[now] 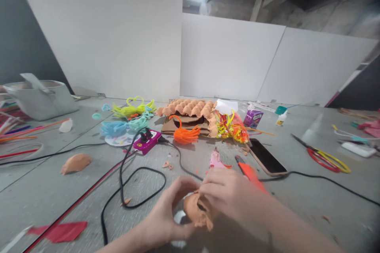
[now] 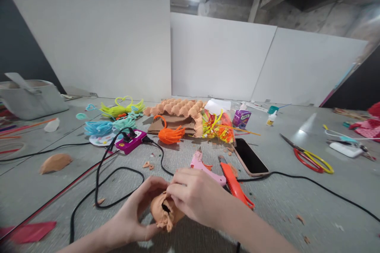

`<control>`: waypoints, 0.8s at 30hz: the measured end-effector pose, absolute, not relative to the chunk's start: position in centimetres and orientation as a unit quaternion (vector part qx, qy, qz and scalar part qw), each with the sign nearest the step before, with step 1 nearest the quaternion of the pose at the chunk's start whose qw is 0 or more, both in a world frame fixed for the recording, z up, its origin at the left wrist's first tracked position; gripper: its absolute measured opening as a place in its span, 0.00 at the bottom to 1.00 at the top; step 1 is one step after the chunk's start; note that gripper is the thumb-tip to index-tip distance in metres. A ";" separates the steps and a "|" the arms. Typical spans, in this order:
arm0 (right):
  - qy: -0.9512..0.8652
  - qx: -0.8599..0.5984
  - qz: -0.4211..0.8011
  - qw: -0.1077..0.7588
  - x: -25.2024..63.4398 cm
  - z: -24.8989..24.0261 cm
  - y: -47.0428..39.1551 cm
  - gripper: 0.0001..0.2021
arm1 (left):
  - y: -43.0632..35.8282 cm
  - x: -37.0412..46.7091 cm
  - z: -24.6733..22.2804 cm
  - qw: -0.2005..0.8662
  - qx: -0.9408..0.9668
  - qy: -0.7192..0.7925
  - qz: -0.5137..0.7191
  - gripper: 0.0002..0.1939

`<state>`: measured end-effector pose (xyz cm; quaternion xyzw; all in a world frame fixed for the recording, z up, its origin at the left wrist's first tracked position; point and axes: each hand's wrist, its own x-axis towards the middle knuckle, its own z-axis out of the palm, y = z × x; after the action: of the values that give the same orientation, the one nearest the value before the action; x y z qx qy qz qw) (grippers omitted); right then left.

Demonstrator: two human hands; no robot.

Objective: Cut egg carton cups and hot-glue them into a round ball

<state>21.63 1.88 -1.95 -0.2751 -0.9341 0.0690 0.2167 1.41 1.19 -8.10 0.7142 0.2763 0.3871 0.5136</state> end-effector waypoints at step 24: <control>-0.746 -0.462 0.358 0.319 21.3 -0.2 1.1 0.09 | 1.9 1.2 -8.2 0.770 0.487 0.139 0.387 0.28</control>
<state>21.33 1.14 -0.19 -0.4618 -0.7461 0.3582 0.3191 1.15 1.87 -8.25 0.4872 0.1387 0.3870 0.7705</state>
